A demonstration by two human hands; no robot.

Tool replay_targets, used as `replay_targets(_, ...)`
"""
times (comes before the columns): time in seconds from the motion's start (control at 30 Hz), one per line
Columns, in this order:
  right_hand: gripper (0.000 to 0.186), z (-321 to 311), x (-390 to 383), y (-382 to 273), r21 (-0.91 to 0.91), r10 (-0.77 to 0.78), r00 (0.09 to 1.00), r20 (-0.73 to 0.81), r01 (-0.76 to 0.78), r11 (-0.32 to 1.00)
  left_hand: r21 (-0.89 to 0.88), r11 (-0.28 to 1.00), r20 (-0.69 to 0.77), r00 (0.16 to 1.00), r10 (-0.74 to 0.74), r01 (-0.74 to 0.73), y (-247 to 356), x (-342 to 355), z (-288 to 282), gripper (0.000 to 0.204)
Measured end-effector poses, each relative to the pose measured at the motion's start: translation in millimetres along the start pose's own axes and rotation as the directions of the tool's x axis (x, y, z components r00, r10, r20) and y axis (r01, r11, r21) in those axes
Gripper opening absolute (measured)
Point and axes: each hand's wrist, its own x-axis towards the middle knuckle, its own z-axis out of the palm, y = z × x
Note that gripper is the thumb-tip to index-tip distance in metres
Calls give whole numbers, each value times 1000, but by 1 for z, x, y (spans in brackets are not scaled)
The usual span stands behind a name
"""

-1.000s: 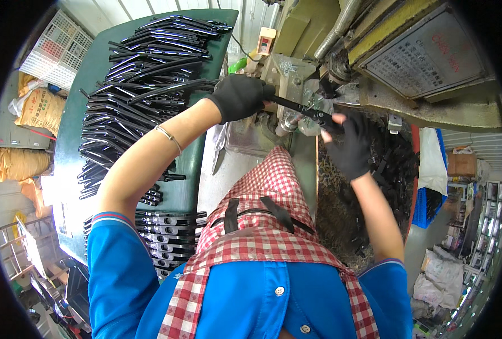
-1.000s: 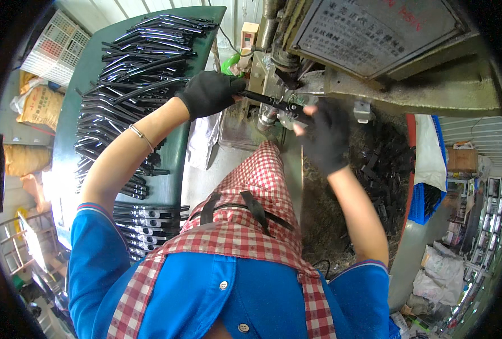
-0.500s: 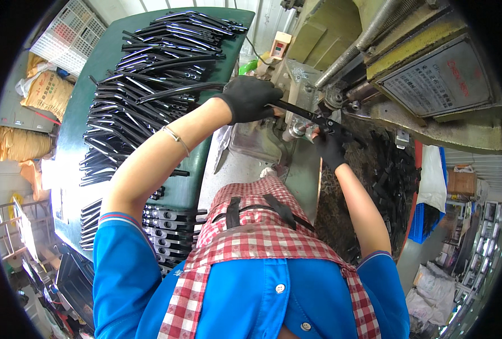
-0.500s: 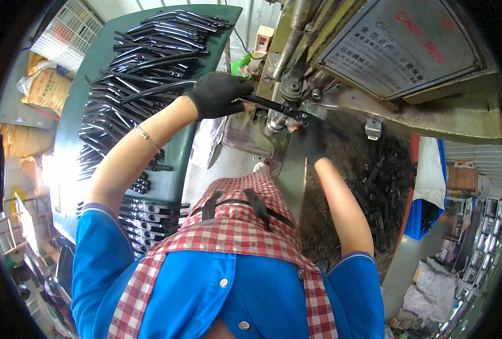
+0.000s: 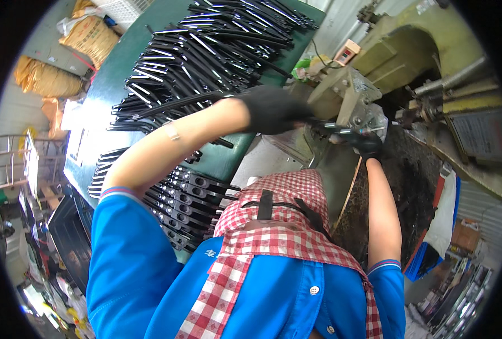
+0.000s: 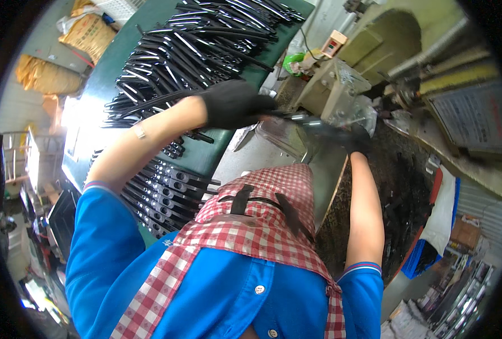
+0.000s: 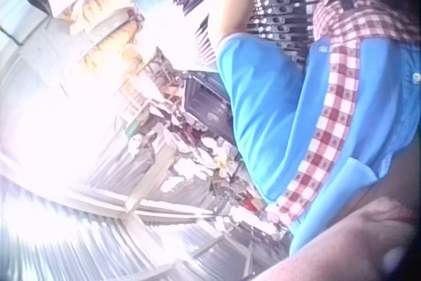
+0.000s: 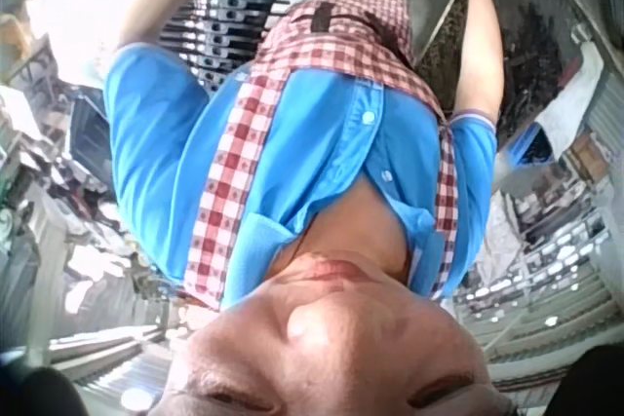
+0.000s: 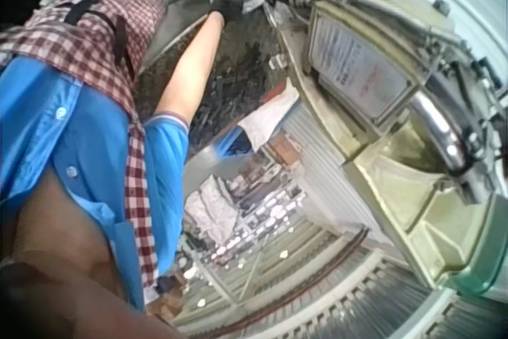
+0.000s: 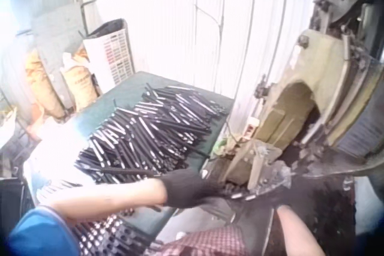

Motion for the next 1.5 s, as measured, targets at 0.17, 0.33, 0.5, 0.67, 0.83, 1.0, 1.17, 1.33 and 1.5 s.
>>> replay_targets(0.17,25,-8,-5,1,74,-92,995,-42,95,993,-15,879,401,808,-432,477,-101,-174,18,18)
replay_targets(0.33,28,22,13,36,350,-194,979,-66,205,914,294,675,356,578,-734,677,-118,-262,67,23)
replay_targets(0.5,30,25,25,39,367,-132,991,-30,134,920,409,637,-133,733,-667,653,-117,-257,95,30)
replay_targets(0.67,29,6,13,15,157,-188,981,-45,193,969,275,620,-226,677,-701,735,-97,-267,105,31)
replay_targets(0.83,27,8,13,9,145,-113,994,-14,113,983,145,590,-356,598,-718,795,-77,-299,145,29)
replay_targets(1.0,25,29,19,41,189,-206,976,-67,215,958,20,556,-500,489,-714,831,-87,-277,137,31)
replay_targets(1.17,24,36,23,40,245,-197,933,-303,276,930,170,576,-337,596,-729,800,-106,-258,117,40)
replay_targets(1.33,19,-6,-2,38,781,81,996,-42,-18,624,285,565,-279,631,-724,774,-112,-244,114,28)
replay_targets(1.5,5,-110,-57,-32,992,-59,990,126,-127,-18,322,513,-271,597,-755,796,-117,-246,121,14)
